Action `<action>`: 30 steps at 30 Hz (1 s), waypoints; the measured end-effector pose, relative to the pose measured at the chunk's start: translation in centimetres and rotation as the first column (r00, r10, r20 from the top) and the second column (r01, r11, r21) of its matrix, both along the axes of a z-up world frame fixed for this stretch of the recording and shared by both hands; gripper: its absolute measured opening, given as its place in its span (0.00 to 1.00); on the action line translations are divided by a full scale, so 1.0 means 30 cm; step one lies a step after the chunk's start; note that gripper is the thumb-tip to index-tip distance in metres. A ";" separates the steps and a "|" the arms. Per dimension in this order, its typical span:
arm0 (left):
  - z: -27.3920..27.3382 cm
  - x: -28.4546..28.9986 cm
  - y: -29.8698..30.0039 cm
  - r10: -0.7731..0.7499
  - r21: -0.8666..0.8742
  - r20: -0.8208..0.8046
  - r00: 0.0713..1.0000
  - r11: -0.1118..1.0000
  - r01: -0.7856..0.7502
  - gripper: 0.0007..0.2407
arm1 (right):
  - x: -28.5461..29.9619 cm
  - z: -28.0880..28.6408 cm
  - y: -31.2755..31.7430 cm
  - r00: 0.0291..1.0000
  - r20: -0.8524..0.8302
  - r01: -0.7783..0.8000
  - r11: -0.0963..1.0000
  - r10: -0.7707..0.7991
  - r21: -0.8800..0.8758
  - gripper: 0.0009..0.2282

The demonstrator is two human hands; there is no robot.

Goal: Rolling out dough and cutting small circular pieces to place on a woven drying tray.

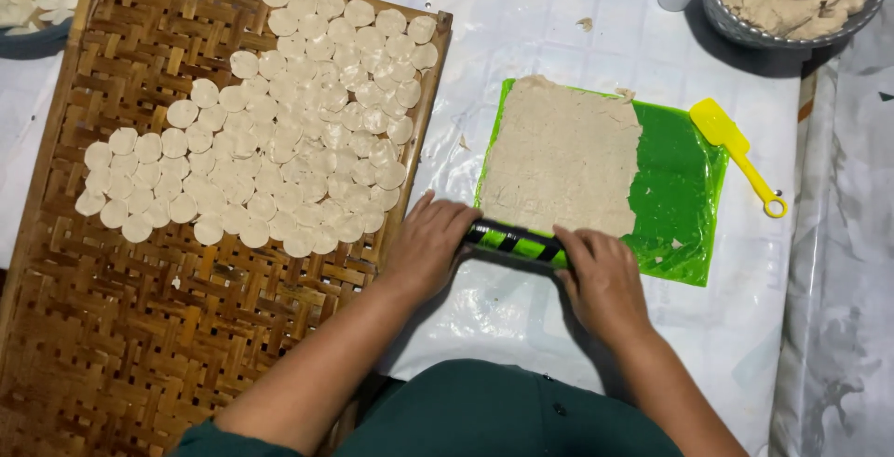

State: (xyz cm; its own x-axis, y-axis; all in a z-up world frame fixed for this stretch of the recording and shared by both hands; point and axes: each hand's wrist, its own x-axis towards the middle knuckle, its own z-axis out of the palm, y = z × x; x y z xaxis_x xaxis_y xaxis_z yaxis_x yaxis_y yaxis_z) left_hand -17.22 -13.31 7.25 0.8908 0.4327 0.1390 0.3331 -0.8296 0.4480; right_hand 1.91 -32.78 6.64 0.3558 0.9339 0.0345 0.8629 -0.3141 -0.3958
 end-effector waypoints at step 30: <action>-0.208 0.122 0.036 0.167 0.201 -0.011 0.986 0.966 -0.161 0.23 | 0.008 -0.183 0.090 0.930 0.291 0.202 0.974 -0.225 0.106 0.28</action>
